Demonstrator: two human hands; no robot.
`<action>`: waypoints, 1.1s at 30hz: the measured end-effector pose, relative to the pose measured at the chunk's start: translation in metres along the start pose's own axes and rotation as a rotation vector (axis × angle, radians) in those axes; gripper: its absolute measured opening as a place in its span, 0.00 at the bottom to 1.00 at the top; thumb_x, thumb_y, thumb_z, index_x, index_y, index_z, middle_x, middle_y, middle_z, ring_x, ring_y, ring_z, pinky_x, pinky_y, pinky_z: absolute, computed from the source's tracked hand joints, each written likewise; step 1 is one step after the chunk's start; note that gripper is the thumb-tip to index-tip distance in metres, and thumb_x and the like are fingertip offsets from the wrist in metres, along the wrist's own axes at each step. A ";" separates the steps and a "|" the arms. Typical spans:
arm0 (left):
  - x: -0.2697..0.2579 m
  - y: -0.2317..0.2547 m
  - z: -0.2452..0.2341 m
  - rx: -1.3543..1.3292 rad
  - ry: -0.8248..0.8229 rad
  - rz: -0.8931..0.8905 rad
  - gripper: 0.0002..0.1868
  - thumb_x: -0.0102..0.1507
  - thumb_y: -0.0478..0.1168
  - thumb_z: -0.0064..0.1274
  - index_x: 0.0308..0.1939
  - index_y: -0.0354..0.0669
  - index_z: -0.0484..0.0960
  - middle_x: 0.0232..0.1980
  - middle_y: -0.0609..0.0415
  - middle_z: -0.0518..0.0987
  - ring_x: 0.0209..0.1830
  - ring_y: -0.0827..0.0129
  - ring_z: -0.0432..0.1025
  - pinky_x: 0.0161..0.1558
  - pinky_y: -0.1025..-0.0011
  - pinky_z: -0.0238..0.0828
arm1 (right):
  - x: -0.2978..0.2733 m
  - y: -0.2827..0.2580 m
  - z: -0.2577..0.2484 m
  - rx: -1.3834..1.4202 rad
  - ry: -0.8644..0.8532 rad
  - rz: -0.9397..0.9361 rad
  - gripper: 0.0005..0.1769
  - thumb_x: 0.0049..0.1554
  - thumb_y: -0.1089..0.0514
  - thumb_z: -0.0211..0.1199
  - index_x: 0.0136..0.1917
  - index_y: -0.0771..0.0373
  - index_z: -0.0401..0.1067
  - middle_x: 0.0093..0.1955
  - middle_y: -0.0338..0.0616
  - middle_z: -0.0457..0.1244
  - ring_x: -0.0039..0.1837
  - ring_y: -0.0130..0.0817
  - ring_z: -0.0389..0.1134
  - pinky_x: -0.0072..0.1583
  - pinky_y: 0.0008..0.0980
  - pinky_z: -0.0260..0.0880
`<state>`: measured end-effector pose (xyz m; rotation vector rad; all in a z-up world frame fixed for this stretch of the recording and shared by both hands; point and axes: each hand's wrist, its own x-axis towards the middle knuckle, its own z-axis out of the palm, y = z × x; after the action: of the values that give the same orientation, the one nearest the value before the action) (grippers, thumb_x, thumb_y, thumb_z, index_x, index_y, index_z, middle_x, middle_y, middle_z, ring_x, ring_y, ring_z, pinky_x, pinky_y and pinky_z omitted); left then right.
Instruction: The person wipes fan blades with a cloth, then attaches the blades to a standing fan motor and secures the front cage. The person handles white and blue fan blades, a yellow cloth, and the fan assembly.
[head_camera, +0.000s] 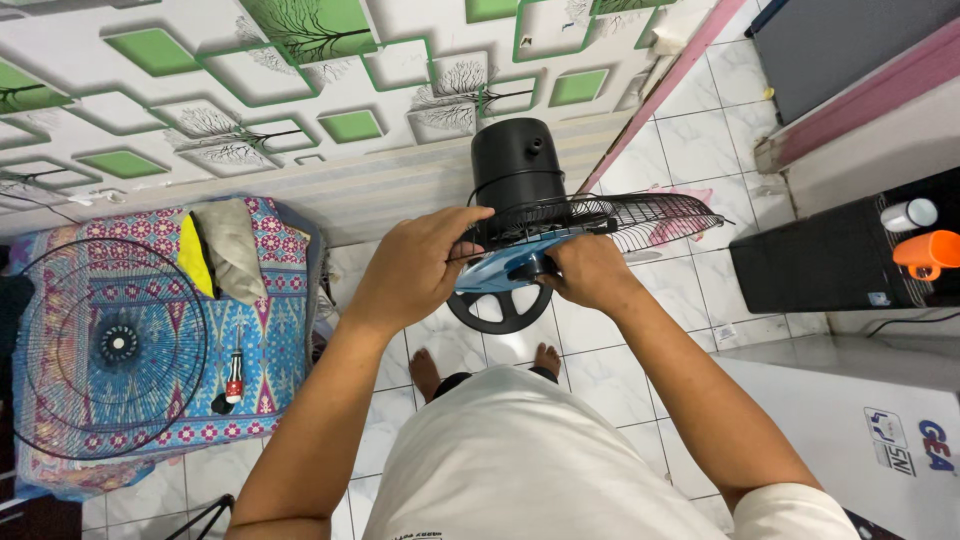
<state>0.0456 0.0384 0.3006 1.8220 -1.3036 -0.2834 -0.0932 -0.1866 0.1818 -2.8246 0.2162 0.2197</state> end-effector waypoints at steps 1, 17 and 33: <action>0.000 0.000 0.001 0.004 0.006 0.010 0.23 0.60 0.28 0.56 0.60 0.40 0.76 0.53 0.45 0.82 0.45 0.52 0.79 0.45 0.60 0.75 | 0.001 -0.002 -0.001 -0.027 -0.046 0.038 0.16 0.50 0.45 0.71 0.43 0.59 0.78 0.41 0.47 0.70 0.46 0.49 0.72 0.48 0.48 0.71; -0.008 0.001 0.003 0.078 0.004 0.029 0.23 0.60 0.31 0.56 0.60 0.41 0.76 0.53 0.46 0.82 0.49 0.49 0.77 0.47 0.55 0.71 | -0.001 -0.013 -0.016 -0.115 -0.101 -0.060 0.11 0.53 0.48 0.67 0.48 0.53 0.78 0.43 0.46 0.70 0.47 0.49 0.72 0.47 0.47 0.73; -0.006 0.001 0.002 0.101 0.011 0.036 0.22 0.61 0.34 0.55 0.60 0.41 0.76 0.53 0.46 0.81 0.48 0.49 0.77 0.47 0.55 0.71 | 0.004 -0.014 -0.016 -0.132 -0.094 -0.038 0.13 0.50 0.48 0.69 0.46 0.55 0.78 0.42 0.48 0.70 0.46 0.50 0.71 0.46 0.47 0.72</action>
<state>0.0409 0.0422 0.2989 1.8790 -1.3632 -0.1911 -0.0849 -0.1786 0.2000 -2.9369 0.1317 0.3695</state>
